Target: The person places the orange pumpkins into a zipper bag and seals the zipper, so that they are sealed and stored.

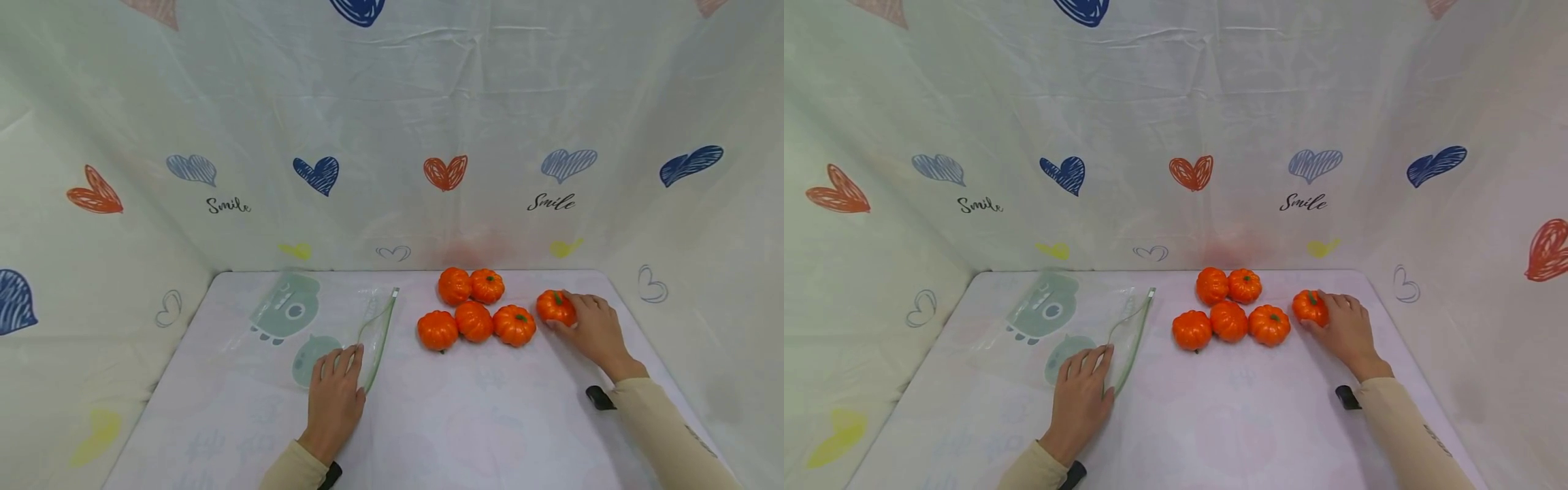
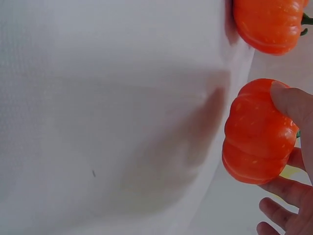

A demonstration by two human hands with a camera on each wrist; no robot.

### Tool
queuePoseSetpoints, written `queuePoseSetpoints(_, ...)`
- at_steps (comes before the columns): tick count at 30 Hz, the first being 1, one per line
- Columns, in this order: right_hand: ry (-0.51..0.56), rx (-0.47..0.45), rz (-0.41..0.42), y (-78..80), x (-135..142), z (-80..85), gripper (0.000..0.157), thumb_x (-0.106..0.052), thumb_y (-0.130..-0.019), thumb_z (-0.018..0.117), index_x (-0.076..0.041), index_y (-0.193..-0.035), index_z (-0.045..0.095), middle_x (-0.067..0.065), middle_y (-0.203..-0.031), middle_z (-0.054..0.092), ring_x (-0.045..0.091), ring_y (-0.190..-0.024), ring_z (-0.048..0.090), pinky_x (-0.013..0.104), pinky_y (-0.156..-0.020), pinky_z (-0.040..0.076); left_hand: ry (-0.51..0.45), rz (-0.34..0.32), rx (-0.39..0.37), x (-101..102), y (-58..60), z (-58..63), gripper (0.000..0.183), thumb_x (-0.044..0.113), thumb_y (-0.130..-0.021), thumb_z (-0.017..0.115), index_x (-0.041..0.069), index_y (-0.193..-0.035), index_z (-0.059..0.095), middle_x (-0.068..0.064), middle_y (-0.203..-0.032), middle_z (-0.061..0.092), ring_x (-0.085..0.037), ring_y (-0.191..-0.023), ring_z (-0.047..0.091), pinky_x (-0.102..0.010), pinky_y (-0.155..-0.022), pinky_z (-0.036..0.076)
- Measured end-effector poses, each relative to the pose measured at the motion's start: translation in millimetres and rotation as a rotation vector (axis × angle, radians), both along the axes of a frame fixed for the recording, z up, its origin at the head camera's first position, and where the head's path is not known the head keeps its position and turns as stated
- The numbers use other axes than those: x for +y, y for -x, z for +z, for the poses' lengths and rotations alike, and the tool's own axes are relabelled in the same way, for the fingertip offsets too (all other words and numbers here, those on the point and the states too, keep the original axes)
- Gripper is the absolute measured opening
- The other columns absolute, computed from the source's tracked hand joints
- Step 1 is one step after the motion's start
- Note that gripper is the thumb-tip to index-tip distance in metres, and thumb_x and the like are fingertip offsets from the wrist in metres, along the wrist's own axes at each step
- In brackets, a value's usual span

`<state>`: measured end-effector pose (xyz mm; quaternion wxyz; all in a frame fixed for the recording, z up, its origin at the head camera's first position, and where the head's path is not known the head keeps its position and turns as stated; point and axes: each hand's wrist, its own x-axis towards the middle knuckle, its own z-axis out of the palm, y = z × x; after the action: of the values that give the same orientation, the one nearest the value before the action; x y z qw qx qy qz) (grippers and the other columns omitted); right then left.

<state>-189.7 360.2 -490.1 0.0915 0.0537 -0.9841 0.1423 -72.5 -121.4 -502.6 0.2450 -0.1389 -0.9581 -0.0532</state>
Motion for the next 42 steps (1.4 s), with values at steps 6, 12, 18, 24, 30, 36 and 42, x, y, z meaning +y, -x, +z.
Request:
queuePoseSetpoints(6, 0.002, 0.033, -0.003, -3.8, -3.3, 7.8, 0.075, -0.022, -0.086, 0.087, 0.010, -0.144, 0.051, 0.038, -0.137, 0.053, 0.060, -0.131, 0.036, 0.078, -0.109, 0.030, -0.014, 0.000, -0.005, 0.3, 0.8, 0.7, 0.078, 0.009, -0.062, 0.098, 0.000, -0.134, 0.070, -0.009, -0.127, 0.068, -0.032, -0.116, 0.059, -0.048, -0.101, 0.048)
queuePoseSetpoints(12, -0.002, 0.079, 0.012, -8.3, -8.8, 17.7, 0.075, -0.021, -0.085, 0.088, 0.007, -0.144, 0.052, 0.037, -0.135, 0.055, 0.059, -0.131, 0.038, 0.079, -0.108, 0.031, -0.026, 0.010, -0.036, 0.9, 2.1, 1.8, 0.079, 0.009, -0.062, 0.098, 0.001, -0.135, 0.069, -0.009, -0.129, 0.068, -0.032, -0.118, 0.059, -0.048, -0.102, 0.048)
queuePoseSetpoints(18, 0.000, 0.089, 0.033, -13.3, -24.8, 34.2, 0.076, -0.024, -0.084, 0.089, 0.005, -0.145, 0.053, 0.035, -0.136, 0.056, 0.059, -0.133, 0.038, 0.079, -0.109, 0.030, -0.048, 0.008, -0.050, 1.0, 5.1, 2.0, 0.078, 0.007, -0.063, 0.098, 0.000, -0.135, 0.069, -0.009, -0.130, 0.068, -0.034, -0.119, 0.059, -0.049, -0.102, 0.049)
queuePoseSetpoints(24, -0.014, 0.106, 0.071, -19.7, -44.4, 48.9, 0.076, -0.024, -0.083, 0.091, 0.004, -0.143, 0.055, 0.034, -0.136, 0.058, 0.058, -0.133, 0.039, 0.078, -0.109, 0.031, -0.062, -0.002, -0.044, 0.8, 6.6, 2.4, 0.078, 0.005, -0.063, 0.097, -0.001, -0.135, 0.069, -0.010, -0.130, 0.067, -0.034, -0.119, 0.059, -0.050, -0.101, 0.049)
queuePoseSetpoints(30, -0.015, 0.137, 0.134, -24.7, -63.3, 57.1, 0.073, -0.026, -0.083, 0.091, 0.004, -0.141, 0.058, 0.031, -0.135, 0.062, 0.057, -0.133, 0.041, 0.077, -0.107, 0.033, -0.048, -0.002, -0.041, 0.7, 7.7, 2.2, 0.079, 0.007, -0.063, 0.098, 0.000, -0.136, 0.069, -0.009, -0.130, 0.067, -0.034, -0.119, 0.058, -0.049, -0.101, 0.048)
queuePoseSetpoints(36, -0.023, 0.192, 0.204, -29.5, -81.4, 62.2, 0.072, -0.028, -0.081, 0.092, 0.002, -0.139, 0.061, 0.026, -0.132, 0.066, 0.054, -0.132, 0.046, 0.076, -0.106, 0.037, -0.047, -0.002, -0.056, 1.3, 9.0, 2.4, 0.079, 0.008, -0.063, 0.098, 0.000, -0.136, 0.069, -0.010, -0.130, 0.067, -0.034, -0.119, 0.058, -0.049, -0.101, 0.048)
queuePoseSetpoints(42, -0.016, 0.191, 0.261, -34.3, -100.9, 64.8, 0.070, -0.028, -0.082, 0.092, 0.002, -0.139, 0.063, 0.023, -0.131, 0.067, 0.053, -0.133, 0.047, 0.074, -0.107, 0.038, -0.038, 0.003, -0.067, 1.7, 9.6, 3.6, 0.079, 0.009, -0.065, 0.098, 0.000, -0.137, 0.068, -0.010, -0.131, 0.066, -0.033, -0.120, 0.058, -0.049, -0.102, 0.048)
